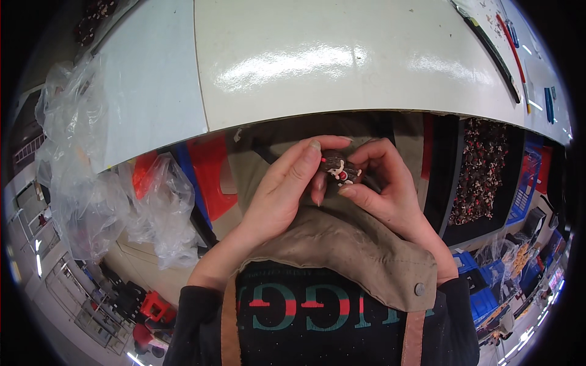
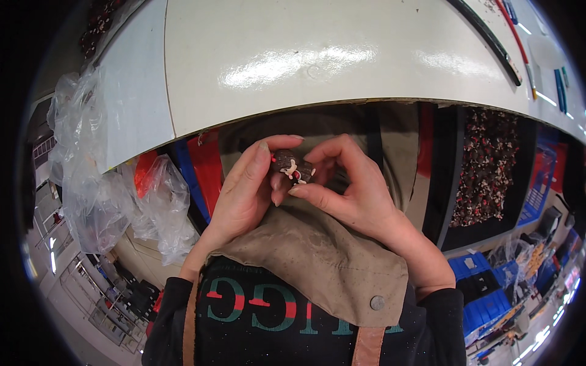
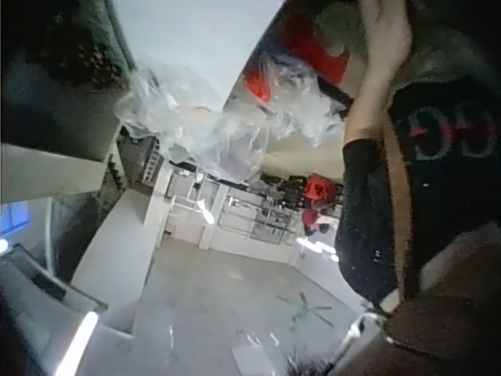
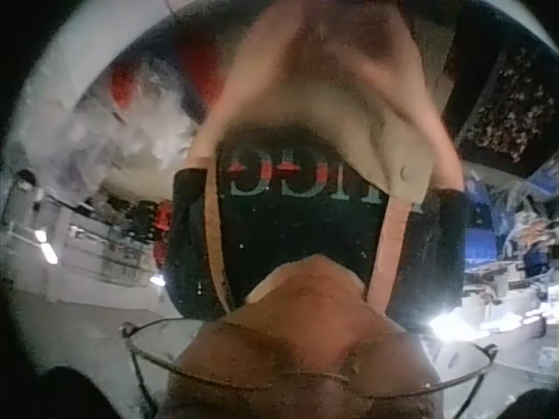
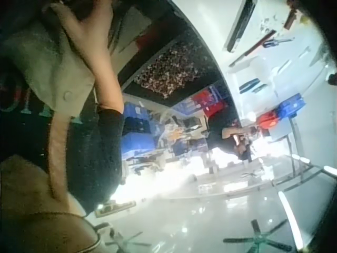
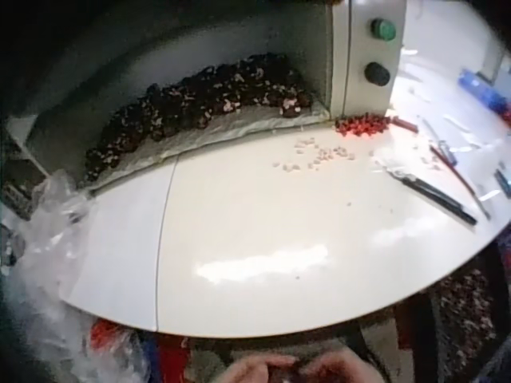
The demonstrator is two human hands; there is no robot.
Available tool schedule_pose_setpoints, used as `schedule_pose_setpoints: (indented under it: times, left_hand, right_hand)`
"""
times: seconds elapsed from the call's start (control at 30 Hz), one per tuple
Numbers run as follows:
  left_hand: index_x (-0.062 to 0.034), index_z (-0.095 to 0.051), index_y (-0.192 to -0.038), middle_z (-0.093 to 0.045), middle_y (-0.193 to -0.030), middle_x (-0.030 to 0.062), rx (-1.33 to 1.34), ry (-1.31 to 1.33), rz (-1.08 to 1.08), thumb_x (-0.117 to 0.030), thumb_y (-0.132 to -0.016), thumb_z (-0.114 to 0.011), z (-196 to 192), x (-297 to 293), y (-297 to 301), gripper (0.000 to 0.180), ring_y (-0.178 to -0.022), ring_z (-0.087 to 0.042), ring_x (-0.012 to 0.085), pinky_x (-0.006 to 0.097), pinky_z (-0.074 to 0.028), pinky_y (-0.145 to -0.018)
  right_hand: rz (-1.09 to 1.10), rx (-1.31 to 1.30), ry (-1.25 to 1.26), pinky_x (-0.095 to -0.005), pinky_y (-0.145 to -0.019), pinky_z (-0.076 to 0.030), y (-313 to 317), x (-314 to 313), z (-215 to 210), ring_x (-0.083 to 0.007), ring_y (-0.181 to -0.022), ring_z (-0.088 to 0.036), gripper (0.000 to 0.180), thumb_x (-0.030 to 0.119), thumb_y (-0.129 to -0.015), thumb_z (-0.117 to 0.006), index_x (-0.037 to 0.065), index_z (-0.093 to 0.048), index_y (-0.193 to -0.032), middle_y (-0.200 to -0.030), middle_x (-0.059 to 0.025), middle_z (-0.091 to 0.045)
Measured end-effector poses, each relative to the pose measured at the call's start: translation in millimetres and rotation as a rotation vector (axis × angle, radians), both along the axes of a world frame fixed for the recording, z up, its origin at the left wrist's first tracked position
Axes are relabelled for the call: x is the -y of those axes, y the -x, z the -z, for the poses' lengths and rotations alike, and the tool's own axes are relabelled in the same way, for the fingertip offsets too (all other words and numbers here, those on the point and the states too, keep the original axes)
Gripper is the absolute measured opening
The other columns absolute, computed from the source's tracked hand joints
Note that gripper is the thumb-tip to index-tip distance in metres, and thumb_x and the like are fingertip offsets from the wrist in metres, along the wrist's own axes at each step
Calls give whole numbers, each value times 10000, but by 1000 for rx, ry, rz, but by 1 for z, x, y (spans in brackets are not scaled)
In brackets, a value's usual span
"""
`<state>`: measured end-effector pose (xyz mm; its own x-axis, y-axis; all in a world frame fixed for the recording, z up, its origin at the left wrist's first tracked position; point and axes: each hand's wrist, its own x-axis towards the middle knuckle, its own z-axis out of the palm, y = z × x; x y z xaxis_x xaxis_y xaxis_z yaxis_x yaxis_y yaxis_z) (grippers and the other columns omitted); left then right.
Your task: Assembling small toy figurines by painting, gluing, and fitting parts together at a factory workbench.
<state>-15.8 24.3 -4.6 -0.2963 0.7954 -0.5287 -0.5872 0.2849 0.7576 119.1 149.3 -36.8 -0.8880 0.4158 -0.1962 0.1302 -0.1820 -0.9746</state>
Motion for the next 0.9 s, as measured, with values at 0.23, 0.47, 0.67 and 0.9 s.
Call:
schedule_pose_setpoints:
  times: [0.23,0.47,0.67,0.9]
  left_hand:
    - [0,-474,-1253,-448,-686,-2,28,-5,-10,-363,-993,-355,2,1,0,462,-592,-419,74,199,-350,-558]
    - [8,-446,-1282,-438,-682,-1,129,-32,-23,-237,-953,-392,-2,0,2,414,-596,-425,84,212,-353,-576]
    - [8,-442,-1283,-443,-673,3,129,-19,-7,-184,-885,-448,-1,0,2,442,-597,-427,92,212,-343,-577]
    - [7,-460,-1254,-436,-667,1,145,-9,-13,-195,-884,-464,0,0,1,421,-593,-420,90,214,-340,-569]
  right_hand:
    - [-25,-15,-21,-234,-675,-448,2,-2,0,-96,-732,-535,339,182,-768,-753,23,-521,-957,-839,-31,-569]
    - [-20,-23,-19,-242,-673,-444,1,-2,1,-105,-730,-532,305,182,-795,-723,22,-521,-959,-833,-37,-570]
    - [-20,-16,4,-244,-676,-445,1,-1,0,-106,-734,-536,293,179,-803,-713,19,-522,-958,-837,-42,-573]
    - [-18,-19,26,-243,-675,-447,0,-1,3,-103,-735,-539,280,169,-808,-706,16,-524,-955,-849,-45,-578]
